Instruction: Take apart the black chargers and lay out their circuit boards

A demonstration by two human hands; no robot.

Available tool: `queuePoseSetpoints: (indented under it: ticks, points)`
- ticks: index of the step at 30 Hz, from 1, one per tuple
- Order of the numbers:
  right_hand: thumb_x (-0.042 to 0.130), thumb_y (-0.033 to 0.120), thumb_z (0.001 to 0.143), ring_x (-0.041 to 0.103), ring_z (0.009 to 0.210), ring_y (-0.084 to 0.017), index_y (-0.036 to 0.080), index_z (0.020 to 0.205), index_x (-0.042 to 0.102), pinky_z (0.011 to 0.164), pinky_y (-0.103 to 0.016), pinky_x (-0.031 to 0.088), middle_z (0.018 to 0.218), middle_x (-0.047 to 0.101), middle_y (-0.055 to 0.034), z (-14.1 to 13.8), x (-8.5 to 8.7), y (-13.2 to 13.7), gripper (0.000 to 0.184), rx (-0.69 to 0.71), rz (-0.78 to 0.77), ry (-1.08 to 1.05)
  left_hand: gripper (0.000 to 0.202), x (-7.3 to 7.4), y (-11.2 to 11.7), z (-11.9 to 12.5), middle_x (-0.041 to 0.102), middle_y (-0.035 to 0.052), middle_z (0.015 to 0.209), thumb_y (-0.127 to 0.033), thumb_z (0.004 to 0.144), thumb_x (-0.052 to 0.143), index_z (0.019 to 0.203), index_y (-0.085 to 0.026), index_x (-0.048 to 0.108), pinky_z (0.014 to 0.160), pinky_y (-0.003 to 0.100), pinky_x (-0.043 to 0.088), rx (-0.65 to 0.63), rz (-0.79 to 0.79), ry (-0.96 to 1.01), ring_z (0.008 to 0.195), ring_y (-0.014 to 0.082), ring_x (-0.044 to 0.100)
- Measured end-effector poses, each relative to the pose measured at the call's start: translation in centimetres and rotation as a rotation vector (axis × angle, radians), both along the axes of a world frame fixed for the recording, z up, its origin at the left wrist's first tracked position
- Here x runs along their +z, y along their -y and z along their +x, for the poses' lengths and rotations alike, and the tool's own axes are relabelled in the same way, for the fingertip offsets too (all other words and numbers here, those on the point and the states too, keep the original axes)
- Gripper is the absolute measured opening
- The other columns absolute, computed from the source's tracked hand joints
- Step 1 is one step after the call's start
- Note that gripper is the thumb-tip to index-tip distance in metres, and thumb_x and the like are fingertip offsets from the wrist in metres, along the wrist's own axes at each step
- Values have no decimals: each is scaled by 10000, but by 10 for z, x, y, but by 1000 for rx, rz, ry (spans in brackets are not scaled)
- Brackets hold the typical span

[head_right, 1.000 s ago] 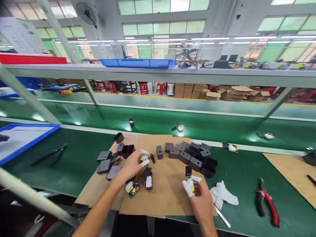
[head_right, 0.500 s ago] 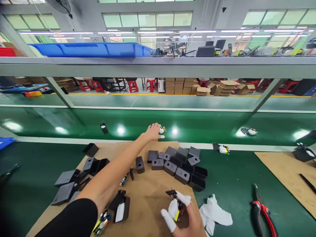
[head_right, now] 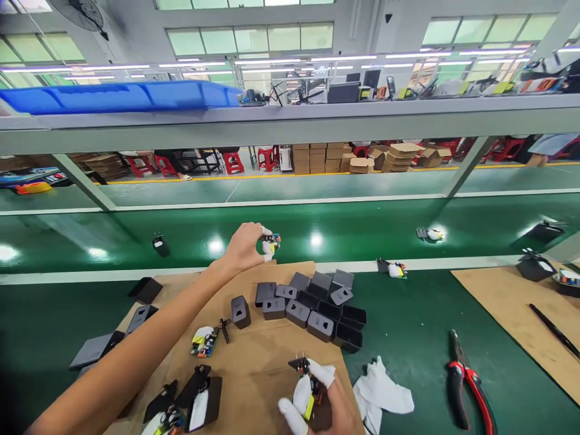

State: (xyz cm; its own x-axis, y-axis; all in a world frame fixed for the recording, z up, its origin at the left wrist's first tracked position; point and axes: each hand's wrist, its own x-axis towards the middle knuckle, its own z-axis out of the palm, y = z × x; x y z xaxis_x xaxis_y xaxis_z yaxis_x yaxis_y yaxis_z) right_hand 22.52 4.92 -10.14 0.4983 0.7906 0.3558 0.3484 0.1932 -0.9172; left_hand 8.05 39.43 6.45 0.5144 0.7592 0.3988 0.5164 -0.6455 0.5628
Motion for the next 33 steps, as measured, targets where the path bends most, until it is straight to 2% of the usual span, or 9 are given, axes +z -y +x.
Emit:
queuePoseSetpoints:
  ticks: [6,10,13,16,21,24,27,30,33]
  points:
    - [958,503,731,693,735,-223,246,1142,788,705,-351,629,897,753,-44,-6,22,1,513,-60,16,-48,254,57,112,-30,705,116,1077,-259,709,816,904,-262,654,1205,587,371,-71,305,-136,1162,406,623]
    - [979,438,722,651,659,-179,211,1024,770,626,-307,593,759,701,-6,-6,54,11,432,-47,71,-225,291,66,191,-43,709,89,977,-261,711,783,965,-253,642,1069,558,450,23,327,-303,1001,361,649]
    - [1019,394,667,648,727,-175,199,1039,775,704,-320,593,831,719,-18,-2,89,26,486,-125,34,-271,191,47,248,-45,695,71,927,-216,746,686,923,-241,620,937,513,474,44,136,-458,927,324,638]
    - [1029,414,648,649,739,-171,208,1043,774,732,-322,589,859,727,-20,1,124,37,513,-106,17,-390,224,10,290,-39,691,65,936,-140,676,641,870,-238,588,894,485,478,-19,-2,-528,933,306,631]
    - [755,687,889,544,582,-132,213,957,726,538,-270,480,768,666,-9,-6,154,47,479,156,82,-690,259,-40,310,-21,690,133,1118,-161,687,672,941,-203,641,998,518,502,-35,-36,-528,1096,361,623]
    - [912,563,780,621,669,-155,226,993,726,625,-285,529,818,694,0,-10,160,56,440,141,38,-389,400,-49,314,-24,641,202,1316,-186,708,729,1102,-154,672,1087,571,490,-10,-56,-469,1248,420,582]
    - [1018,416,655,707,835,-216,247,1202,723,768,-343,594,967,754,-19,-12,168,70,644,69,-45,85,619,-46,328,-38,581,172,1403,-119,701,741,1307,-188,635,1129,570,490,19,-89,-255,1332,398,548]
    - [991,364,716,743,943,-245,249,1448,581,855,-378,628,1075,763,-39,-12,178,84,847,67,20,344,619,-40,349,-57,576,107,1344,-144,794,757,1379,-280,607,1113,537,516,67,-92,-26,1300,341,574]
    - [886,249,854,739,1072,-257,247,1605,422,910,-377,633,1182,748,-75,-13,190,93,883,133,136,489,558,-42,368,-74,576,99,1315,-269,873,791,1395,-289,595,1076,530,532,116,-60,51,1259,334,597]
